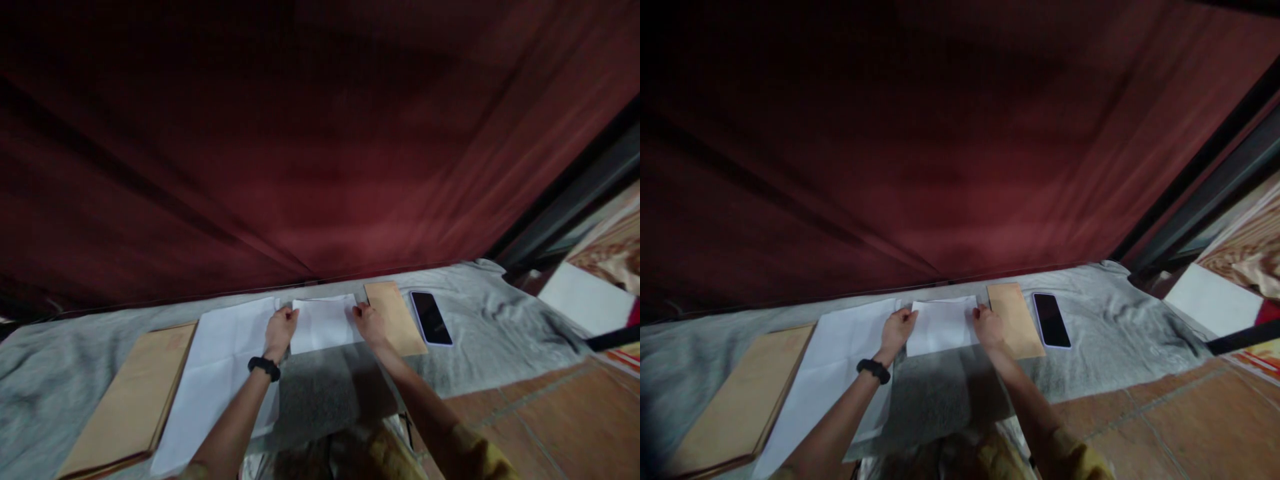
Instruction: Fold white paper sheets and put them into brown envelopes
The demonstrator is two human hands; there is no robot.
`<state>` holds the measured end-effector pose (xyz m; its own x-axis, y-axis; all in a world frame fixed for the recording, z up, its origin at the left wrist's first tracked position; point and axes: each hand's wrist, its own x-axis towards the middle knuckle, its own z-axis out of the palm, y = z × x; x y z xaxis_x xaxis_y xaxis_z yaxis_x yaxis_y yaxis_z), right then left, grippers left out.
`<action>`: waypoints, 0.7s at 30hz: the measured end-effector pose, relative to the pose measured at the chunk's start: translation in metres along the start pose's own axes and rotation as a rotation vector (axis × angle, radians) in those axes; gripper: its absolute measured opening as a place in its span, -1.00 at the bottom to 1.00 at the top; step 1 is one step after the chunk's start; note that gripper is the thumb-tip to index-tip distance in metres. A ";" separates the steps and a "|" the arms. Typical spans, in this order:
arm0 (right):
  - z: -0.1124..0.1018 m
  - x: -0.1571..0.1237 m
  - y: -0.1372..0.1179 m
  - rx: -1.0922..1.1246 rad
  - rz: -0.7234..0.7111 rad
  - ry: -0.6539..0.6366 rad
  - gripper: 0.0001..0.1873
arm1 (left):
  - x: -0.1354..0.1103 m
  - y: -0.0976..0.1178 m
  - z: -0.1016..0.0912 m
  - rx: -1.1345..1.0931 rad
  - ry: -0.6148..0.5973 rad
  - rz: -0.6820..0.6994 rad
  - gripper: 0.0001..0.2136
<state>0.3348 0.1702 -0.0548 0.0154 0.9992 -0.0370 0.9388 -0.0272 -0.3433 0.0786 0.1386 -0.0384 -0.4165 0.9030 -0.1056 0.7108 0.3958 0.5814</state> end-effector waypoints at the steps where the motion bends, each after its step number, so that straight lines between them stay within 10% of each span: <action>1: 0.000 0.001 -0.001 -0.012 0.008 -0.001 -0.65 | 0.000 0.002 0.000 0.028 -0.002 -0.010 -0.73; 21: 0.009 0.010 -0.011 -0.133 0.019 0.041 -0.63 | -0.008 0.024 -0.001 0.232 0.000 -0.108 -0.69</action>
<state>0.3212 0.1805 -0.0599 0.0447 0.9990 -0.0029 0.9756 -0.0442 -0.2150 0.0987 0.1402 -0.0232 -0.4972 0.8532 -0.1576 0.7729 0.5181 0.3664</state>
